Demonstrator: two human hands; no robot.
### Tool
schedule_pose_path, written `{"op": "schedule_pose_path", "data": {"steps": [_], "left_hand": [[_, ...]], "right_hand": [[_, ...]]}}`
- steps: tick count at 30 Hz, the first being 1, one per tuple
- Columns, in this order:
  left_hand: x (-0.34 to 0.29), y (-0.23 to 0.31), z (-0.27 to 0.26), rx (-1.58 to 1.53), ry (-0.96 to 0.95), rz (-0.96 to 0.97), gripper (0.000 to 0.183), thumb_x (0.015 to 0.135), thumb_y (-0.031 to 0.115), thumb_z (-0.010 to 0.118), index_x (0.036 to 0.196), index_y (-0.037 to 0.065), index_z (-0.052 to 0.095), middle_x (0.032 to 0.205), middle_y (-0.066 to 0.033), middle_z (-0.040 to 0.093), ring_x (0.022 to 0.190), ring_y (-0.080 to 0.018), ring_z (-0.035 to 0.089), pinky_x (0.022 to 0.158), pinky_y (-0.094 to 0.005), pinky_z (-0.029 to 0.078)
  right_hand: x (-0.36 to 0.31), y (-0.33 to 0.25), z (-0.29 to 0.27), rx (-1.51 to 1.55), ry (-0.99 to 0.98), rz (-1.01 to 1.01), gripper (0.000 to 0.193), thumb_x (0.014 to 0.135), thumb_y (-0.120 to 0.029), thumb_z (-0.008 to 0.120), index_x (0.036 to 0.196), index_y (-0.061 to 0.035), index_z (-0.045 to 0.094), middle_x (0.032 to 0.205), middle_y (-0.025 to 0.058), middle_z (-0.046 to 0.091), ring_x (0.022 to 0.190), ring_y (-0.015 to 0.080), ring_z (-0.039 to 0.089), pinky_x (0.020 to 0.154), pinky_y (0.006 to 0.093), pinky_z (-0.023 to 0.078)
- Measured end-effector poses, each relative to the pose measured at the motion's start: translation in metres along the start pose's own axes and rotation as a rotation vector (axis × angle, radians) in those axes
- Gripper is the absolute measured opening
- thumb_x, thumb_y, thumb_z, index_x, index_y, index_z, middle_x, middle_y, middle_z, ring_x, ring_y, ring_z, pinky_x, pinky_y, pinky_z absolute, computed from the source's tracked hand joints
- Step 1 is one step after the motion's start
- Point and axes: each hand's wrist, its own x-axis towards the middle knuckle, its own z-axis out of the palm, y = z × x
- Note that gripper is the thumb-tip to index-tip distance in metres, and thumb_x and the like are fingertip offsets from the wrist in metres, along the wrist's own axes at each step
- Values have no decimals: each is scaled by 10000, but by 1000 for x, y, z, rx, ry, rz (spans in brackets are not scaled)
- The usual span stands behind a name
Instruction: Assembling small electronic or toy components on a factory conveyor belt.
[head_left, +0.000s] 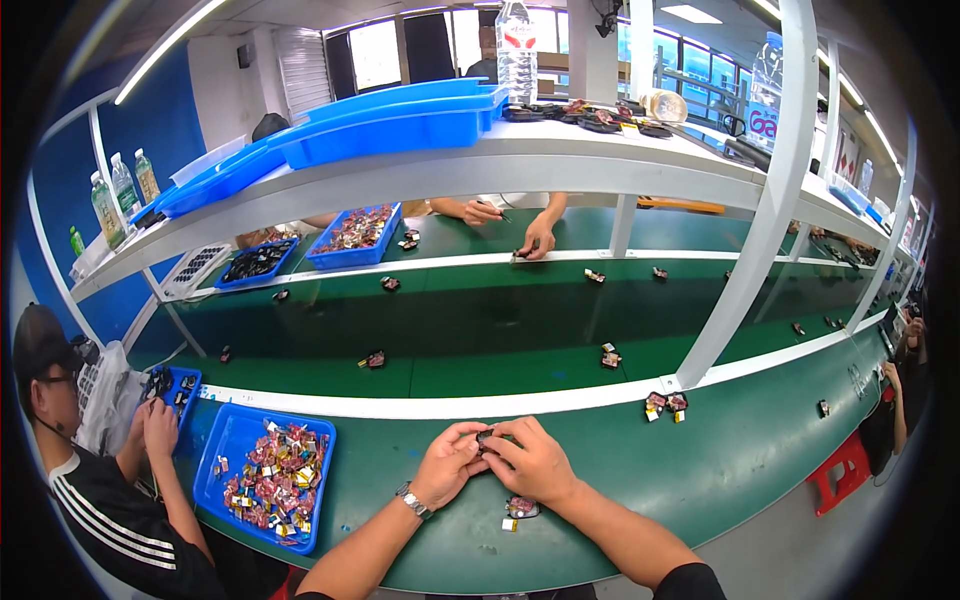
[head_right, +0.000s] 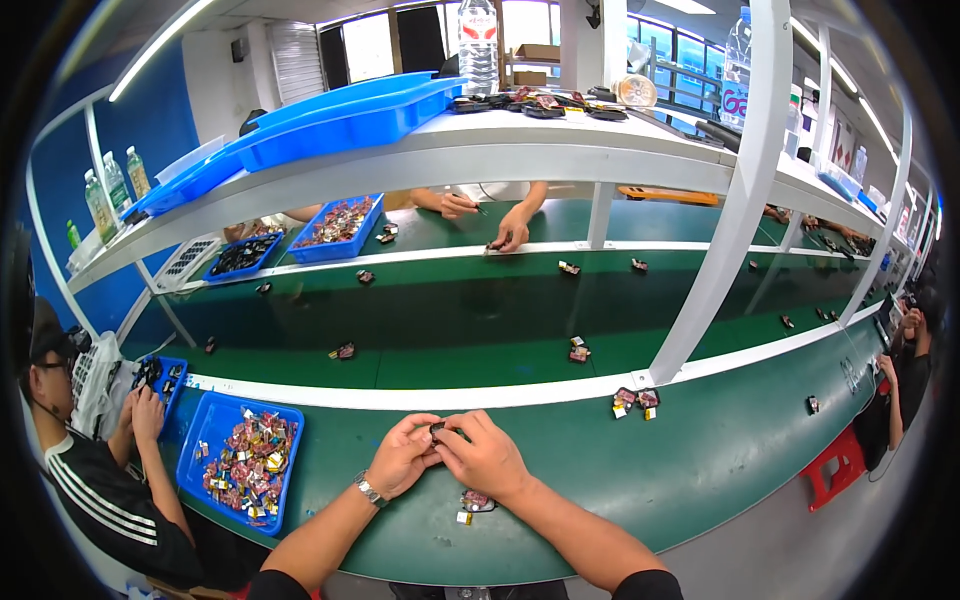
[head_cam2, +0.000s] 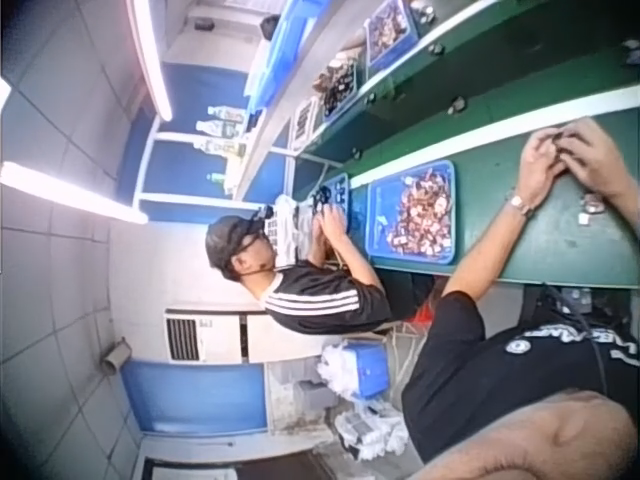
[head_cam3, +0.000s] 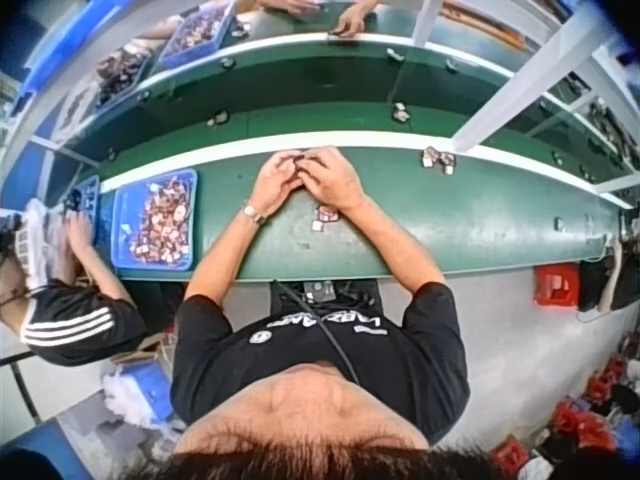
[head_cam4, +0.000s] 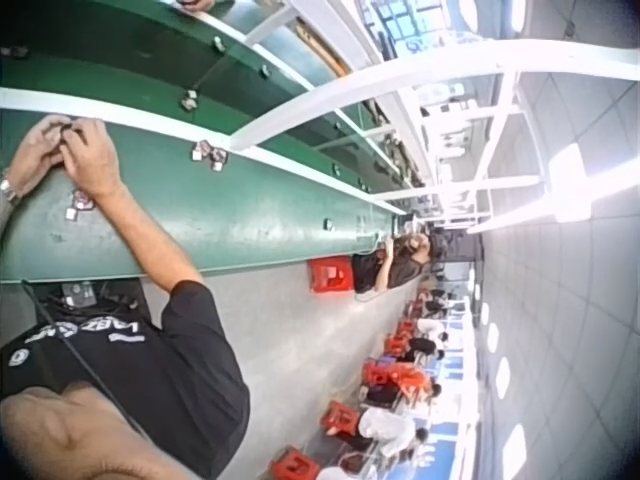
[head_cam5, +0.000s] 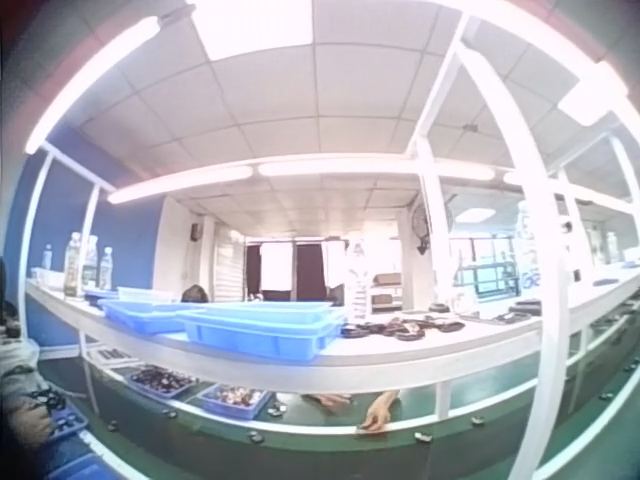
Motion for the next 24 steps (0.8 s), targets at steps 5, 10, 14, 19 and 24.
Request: {"op": "schedule_pose_path", "data": {"steps": [5,10,14,19,24], "left_hand": [[1,0,4,10,26,-18,287,981,77,533,1257,33,467,1202,-109,607,1126,-200,590,992,-411,501],[1,1,3,7,18,-18,280,981,76,532,1251,34,473,1199,-108,607,1127,-202,590,999,-417,497],[0,-1,1,-5,21,-44,293,981,1,455,1274,14,459,1256,-128,582,1160,-211,584,1003,-394,506],[1,-1,3,20,8,-15,279,987,47,493,1264,25,466,1204,-125,607,1133,-214,602,989,-403,516],[2,-4,-1,50,12,22,243,984,64,526,1221,27,488,1173,-125,619,1103,-222,620,960,-413,542]], "right_hand": [[-4,-1,6,-169,-8,-18,264,692,-18,711,952,-50,673,965,57,615,901,236,595,743,336,535],[-5,2,7,-155,3,-26,271,694,-17,710,959,-53,671,965,60,614,895,236,598,746,337,534],[-2,4,3,-86,7,-50,262,684,-11,741,931,-64,674,938,57,616,859,243,607,724,333,532],[-3,6,-1,-46,-54,55,238,691,-33,748,910,-82,670,969,58,590,902,253,588,749,351,510],[0,7,-9,41,-135,143,195,707,-54,753,875,-87,658,1048,63,561,984,270,555,823,380,492]]}}
